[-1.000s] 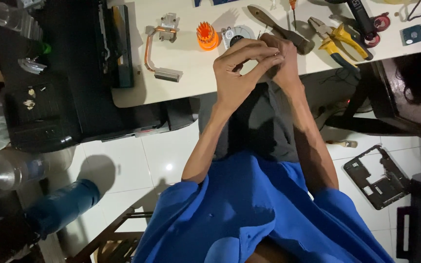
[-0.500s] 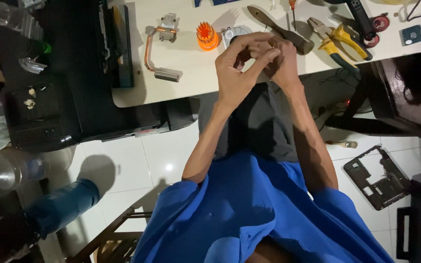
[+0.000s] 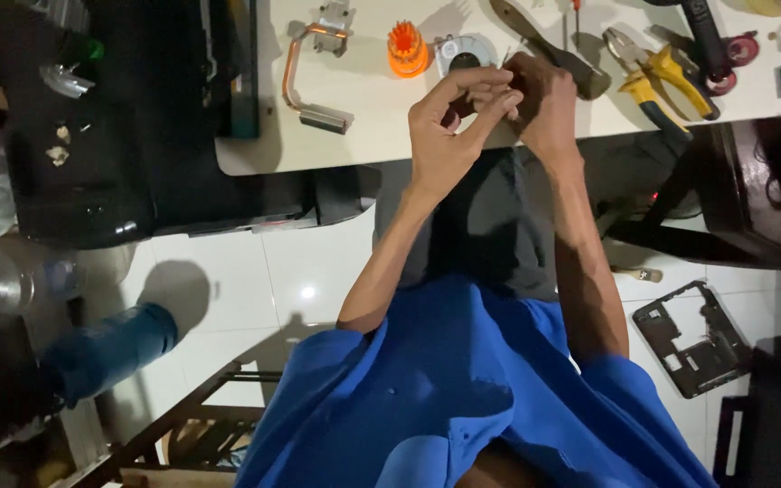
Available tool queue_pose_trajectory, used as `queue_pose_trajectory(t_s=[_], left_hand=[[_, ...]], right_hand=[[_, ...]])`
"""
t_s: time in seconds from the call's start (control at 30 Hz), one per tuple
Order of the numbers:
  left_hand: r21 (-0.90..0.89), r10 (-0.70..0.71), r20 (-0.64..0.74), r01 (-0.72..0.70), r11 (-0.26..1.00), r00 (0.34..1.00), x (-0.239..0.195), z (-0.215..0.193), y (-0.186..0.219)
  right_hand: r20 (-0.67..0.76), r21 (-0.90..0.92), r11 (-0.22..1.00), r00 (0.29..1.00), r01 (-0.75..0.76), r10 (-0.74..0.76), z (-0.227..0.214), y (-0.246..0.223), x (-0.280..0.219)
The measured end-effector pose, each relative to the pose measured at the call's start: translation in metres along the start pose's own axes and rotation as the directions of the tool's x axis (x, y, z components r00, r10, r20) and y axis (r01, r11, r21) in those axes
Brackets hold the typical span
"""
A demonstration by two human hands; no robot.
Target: The person uses a magnifying glass to inspect a small orange component and a fan assembly on a workbench. They then use a screwdriver to remove screws from the fan, disassemble it, and brush the fan blades with a small brush.
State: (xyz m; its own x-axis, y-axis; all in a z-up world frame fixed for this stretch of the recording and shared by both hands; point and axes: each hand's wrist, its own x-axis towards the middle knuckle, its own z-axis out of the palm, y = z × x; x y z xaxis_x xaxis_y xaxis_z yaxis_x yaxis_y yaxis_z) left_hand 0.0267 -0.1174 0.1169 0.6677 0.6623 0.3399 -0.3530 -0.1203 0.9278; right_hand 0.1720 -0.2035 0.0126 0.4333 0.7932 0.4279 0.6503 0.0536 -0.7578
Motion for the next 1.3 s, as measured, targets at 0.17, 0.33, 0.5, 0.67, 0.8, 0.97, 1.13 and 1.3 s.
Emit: queue_pose_trajectory(t_s=[0.17, 0.33, 0.5, 0.67, 0.8, 0.97, 1.13, 1.3], left_hand=[[0.014, -0.006, -0.042, 0.007, 1.000, 0.999, -0.008, -0.011, -0.001], [0.018, -0.050, -0.059, 0.051, 0.999, 0.997, -0.020, -0.024, -0.004], [-0.019, -0.084, -0.103, 0.082, 0.996, 0.991, -0.024, -0.034, -0.004], [-0.010, 0.014, -0.146, -0.015, 1.000, 0.989, -0.017, -0.045, -0.002], [0.026, 0.030, -0.170, -0.026, 0.999, 0.985, -0.015, -0.070, -0.031], [0.278, 0.130, -0.239, -0.060, 0.959, 0.962, 0.010, -0.096, -0.024], [0.451, 0.261, -0.108, -0.186, 0.873, 0.959, 0.036, -0.119, -0.045], [0.529, 0.254, -0.041, -0.195, 0.826, 0.966, 0.048, -0.119, -0.055]], right_hand=[[-0.011, -0.087, 0.996, 1.000, 0.027, -0.028, 0.003, 0.003, 0.001], [-0.002, -0.158, 0.987, 1.000, -0.022, 0.022, 0.005, 0.002, 0.003], [-0.017, -0.174, 0.984, 1.000, -0.024, 0.021, 0.008, 0.009, 0.000], [0.001, -0.180, 0.981, 0.997, -0.077, 0.078, 0.008, 0.007, -0.001], [-0.014, -0.204, 0.977, 0.998, -0.060, 0.058, 0.009, 0.011, -0.001], [-0.008, -0.166, 0.984, 0.998, -0.060, 0.059, 0.008, 0.003, 0.001], [-0.007, -0.178, 0.981, 0.997, -0.072, 0.072, 0.006, 0.002, 0.001], [-0.022, -0.163, 0.986, 0.999, -0.031, 0.028, 0.007, 0.004, 0.001]])
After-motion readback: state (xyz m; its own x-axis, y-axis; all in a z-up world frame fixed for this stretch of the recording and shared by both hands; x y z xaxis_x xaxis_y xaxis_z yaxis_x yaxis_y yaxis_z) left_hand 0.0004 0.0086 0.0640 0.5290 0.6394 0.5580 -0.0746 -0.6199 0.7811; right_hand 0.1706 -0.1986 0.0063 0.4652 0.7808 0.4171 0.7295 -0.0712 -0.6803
